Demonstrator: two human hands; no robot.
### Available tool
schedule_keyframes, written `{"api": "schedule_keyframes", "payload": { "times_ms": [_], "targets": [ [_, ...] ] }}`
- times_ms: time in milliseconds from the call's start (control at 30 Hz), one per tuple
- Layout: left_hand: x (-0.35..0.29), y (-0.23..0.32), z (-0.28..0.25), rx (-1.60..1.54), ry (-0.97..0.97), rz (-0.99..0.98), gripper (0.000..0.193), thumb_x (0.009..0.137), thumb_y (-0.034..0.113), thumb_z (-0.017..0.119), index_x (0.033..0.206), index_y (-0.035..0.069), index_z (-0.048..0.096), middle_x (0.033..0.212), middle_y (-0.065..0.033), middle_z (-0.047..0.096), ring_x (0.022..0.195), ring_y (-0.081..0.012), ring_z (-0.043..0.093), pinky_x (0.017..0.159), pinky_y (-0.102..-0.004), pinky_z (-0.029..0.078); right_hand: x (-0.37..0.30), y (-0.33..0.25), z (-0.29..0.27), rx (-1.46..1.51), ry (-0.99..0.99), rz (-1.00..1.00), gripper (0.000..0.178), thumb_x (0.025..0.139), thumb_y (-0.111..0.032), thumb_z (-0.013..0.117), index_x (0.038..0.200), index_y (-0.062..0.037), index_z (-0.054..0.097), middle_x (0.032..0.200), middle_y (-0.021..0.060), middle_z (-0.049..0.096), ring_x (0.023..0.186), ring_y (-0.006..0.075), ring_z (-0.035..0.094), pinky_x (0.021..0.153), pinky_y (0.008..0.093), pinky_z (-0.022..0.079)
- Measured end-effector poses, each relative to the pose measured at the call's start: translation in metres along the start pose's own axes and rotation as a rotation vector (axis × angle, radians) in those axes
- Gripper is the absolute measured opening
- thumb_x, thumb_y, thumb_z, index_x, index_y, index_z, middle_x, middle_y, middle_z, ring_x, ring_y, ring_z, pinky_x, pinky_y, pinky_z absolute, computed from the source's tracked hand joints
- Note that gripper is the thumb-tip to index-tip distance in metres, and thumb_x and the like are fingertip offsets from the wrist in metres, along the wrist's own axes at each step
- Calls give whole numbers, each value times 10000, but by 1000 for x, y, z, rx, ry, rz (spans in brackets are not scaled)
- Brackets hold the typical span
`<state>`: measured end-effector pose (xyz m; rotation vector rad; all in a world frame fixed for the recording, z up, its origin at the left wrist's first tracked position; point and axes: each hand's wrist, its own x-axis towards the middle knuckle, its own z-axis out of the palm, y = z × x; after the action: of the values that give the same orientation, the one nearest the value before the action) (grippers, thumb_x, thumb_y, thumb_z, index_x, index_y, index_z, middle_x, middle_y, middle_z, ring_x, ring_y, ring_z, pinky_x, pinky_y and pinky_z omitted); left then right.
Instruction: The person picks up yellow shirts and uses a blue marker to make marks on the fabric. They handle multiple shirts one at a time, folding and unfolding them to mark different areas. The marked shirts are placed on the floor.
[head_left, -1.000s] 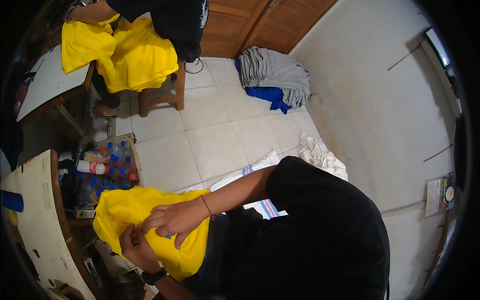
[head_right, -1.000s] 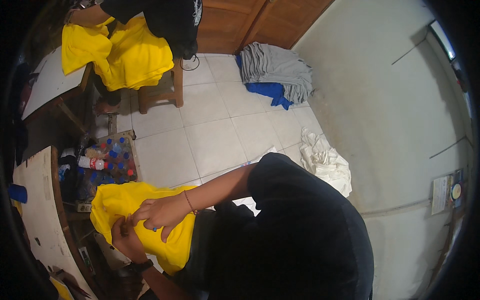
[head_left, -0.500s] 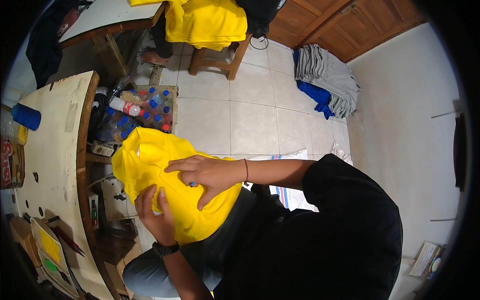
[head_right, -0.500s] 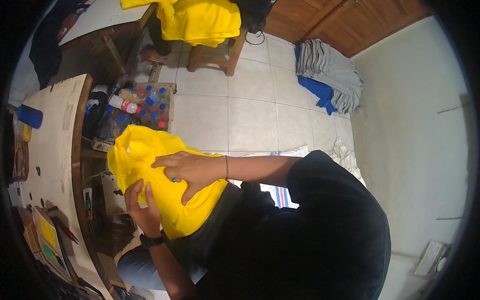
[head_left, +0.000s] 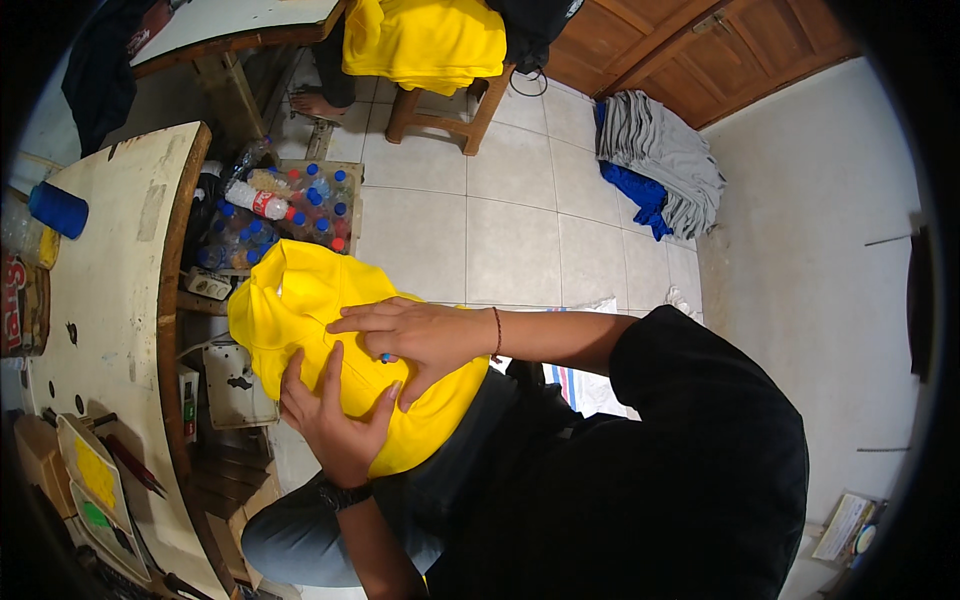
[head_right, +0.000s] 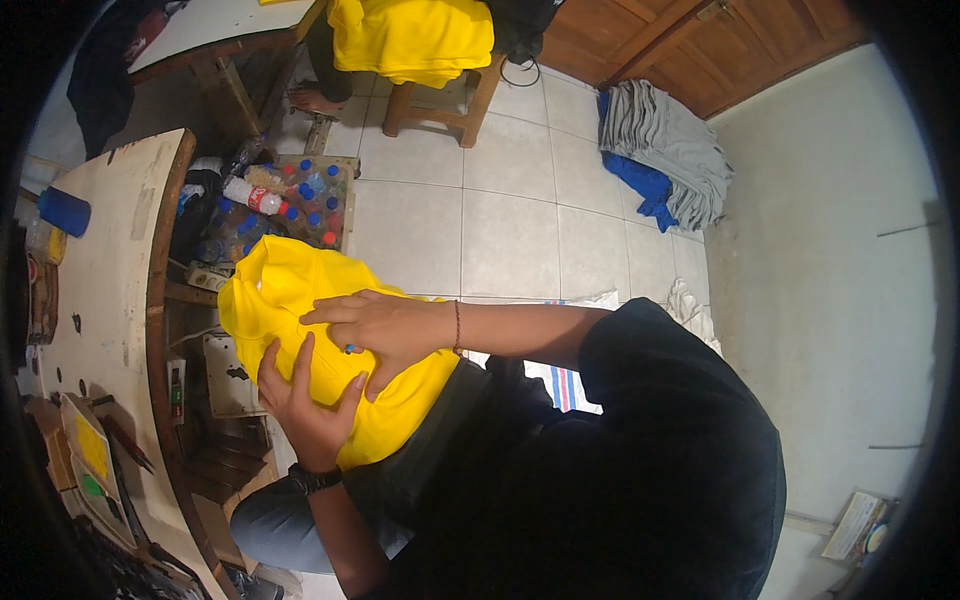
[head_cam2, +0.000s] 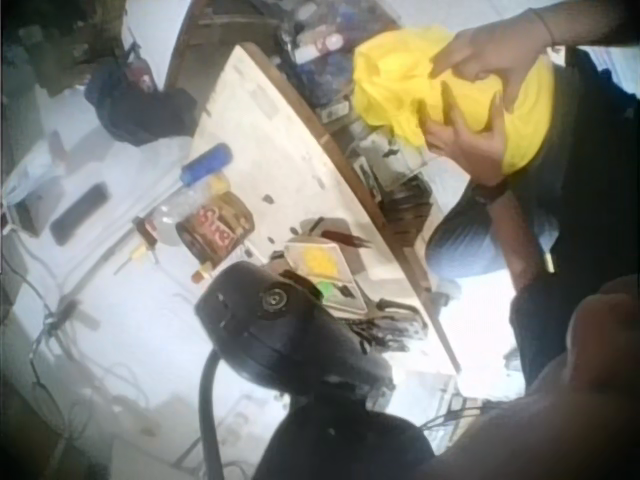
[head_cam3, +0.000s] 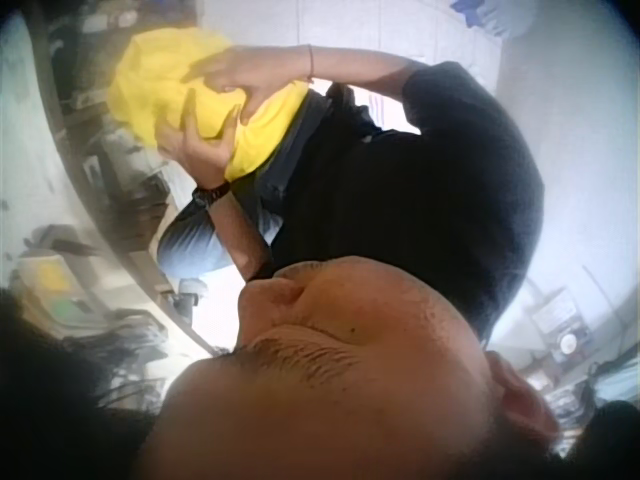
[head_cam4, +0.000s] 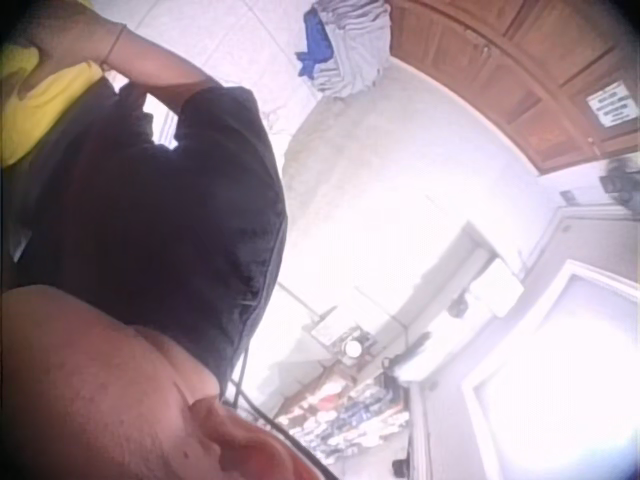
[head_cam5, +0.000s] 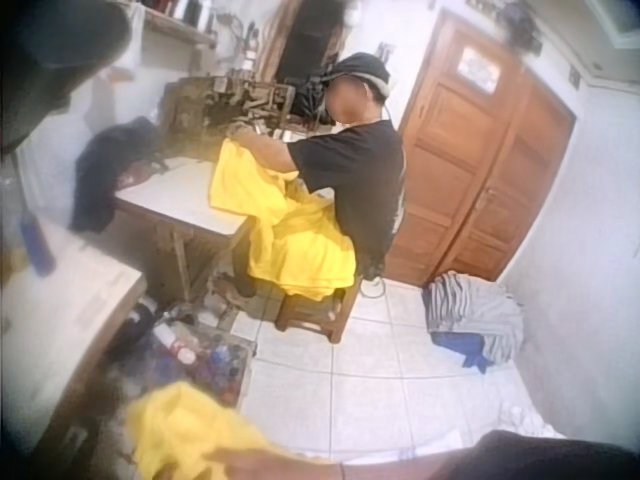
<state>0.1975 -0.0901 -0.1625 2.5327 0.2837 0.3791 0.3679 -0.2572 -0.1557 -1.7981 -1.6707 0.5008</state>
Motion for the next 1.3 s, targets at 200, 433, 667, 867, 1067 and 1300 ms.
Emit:
{"api": "schedule_keyframes", "payload": {
  "times_ms": [200, 433, 667, 867, 1067, 1300],
  "targets": [
    [0, -1, -2, 66, -3, -35, 864, 724, 561, 861, 1467, 213, 592, 1633, -256, 299, 1542, -484, 206, 1168, -699, 208, 3, 4, 3, 304, 306, 55, 318, 983, -347, 683, 1003, -49, 575, 1400, 211, 549, 1282, 387, 526, 1036, 465, 441],
    [-6, -10, 4, 33, -76, -108, 936, 727, 621, 847, 1518, 234, 531, 1700, -251, 164, 1579, -485, 95, 1154, -755, 174, 1, -24, -1, 452, 291, 358, 315, 1101, -305, 499, 987, -27, 596, 976, 199, 664, 881, 355, 648, 804, 399, 518],
    [-5, -12, 1, -21, -108, -111, 967, 730, 651, 835, 1535, 229, 505, 1702, -251, 166, 1581, -479, 103, 1153, -759, 172, -7, -29, 15, 420, 328, 476, 310, 1065, -304, 583, 1037, -2, 650, 832, 220, 707, 787, 380, 710, 714, 423, 550],
    [-5, -14, 3, -22, -98, -92, 964, 730, 651, 836, 1530, 224, 508, 1702, -253, 173, 1580, -478, 112, 1166, -747, 162, -7, -24, 18, 322, 292, 376, 283, 1046, -294, 617, 1031, -14, 654, 825, 212, 694, 794, 391, 703, 735, 436, 555],
    [-5, -14, 1, 11, -104, -88, 972, 718, 655, 840, 1527, 228, 511, 1700, -254, 179, 1581, -474, 115, 1169, -750, 152, -1, -33, 24, -31, 155, 83, 315, 1007, -307, 656, 990, 7, 646, 897, 223, 678, 833, 407, 698, 737, 469, 555],
    [-8, -12, -1, 34, -109, -115, 983, 685, 641, 867, 1505, 218, 527, 1693, -258, 195, 1573, -479, 139, 1167, -747, 165, 19, -21, 8, 151, 164, 329, 377, 1001, -333, 686, 892, 27, 659, 773, 209, 703, 710, 399, 697, 671, 447, 560]
  ]
}}
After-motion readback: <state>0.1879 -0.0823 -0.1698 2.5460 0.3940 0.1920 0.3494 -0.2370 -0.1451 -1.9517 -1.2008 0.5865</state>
